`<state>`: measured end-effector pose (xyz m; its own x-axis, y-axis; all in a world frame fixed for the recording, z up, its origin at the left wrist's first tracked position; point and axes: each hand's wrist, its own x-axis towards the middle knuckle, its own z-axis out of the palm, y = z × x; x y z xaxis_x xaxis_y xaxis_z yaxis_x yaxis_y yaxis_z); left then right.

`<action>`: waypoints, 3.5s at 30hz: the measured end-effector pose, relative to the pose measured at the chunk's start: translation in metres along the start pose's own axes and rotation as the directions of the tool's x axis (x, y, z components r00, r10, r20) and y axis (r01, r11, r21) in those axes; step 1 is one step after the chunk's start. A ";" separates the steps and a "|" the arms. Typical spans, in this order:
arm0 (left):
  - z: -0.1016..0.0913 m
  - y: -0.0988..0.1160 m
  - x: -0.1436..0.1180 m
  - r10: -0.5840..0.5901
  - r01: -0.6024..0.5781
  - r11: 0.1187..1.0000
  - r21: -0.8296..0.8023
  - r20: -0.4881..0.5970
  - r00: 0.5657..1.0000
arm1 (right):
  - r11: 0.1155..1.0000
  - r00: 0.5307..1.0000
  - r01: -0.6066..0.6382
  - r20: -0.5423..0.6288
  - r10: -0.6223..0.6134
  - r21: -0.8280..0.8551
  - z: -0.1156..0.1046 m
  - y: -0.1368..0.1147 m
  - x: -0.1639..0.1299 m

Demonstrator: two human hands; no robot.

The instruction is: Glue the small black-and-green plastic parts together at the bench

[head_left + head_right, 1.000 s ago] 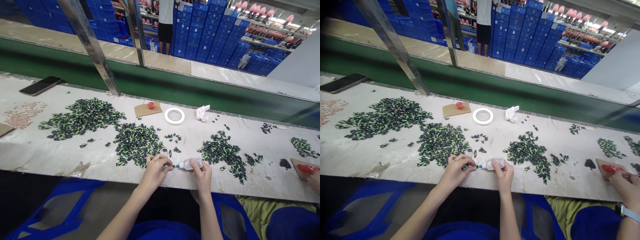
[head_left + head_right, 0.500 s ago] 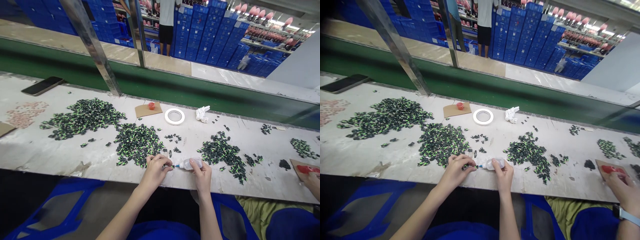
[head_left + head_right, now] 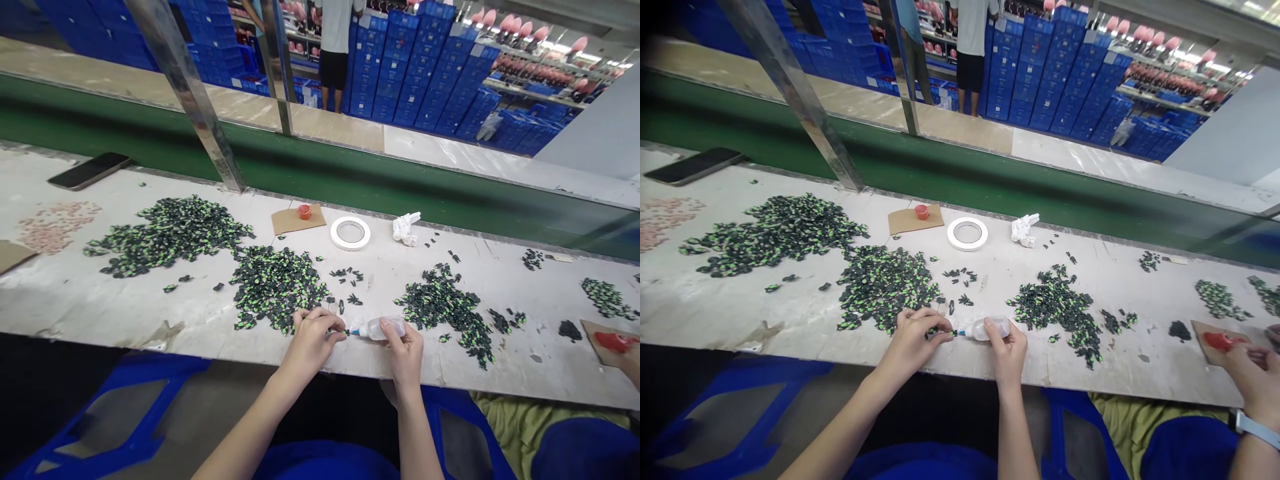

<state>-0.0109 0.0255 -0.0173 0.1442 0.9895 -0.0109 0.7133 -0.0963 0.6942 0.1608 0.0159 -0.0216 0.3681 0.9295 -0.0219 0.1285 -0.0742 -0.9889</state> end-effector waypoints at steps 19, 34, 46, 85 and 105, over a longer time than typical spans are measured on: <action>0.007 -0.010 -0.003 0.116 -0.114 0.993 0.027 -0.095 0.989 | 0.993 0.975 0.105 -0.200 -0.095 0.043 -0.002 -0.004 0.021; 0.001 -0.041 -0.011 0.102 -0.119 0.992 -0.048 -0.271 0.957 | 0.596 0.693 0.583 -0.045 -0.719 -0.552 0.026 -0.012 0.006; -0.010 -0.039 -0.014 0.128 -0.158 0.987 -0.043 -0.399 0.908 | 0.696 0.886 0.462 0.326 -0.331 -0.549 0.054 0.007 0.007; 0.001 0.015 -0.017 0.177 -0.237 0.919 -0.314 -0.207 0.962 | 0.968 0.986 0.092 0.117 -0.122 0.235 0.017 0.006 -0.026; 0.004 0.024 -0.027 0.056 -0.148 0.890 -0.431 -0.219 0.974 | 0.962 0.945 0.222 0.208 -0.253 0.161 0.010 0.016 -0.024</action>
<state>0.0048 -0.0037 -0.0030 0.0298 0.9821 0.1861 0.3183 -0.1858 0.9296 0.1450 -0.0036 -0.0387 0.1237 0.9722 0.1986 0.0573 0.1928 -0.9796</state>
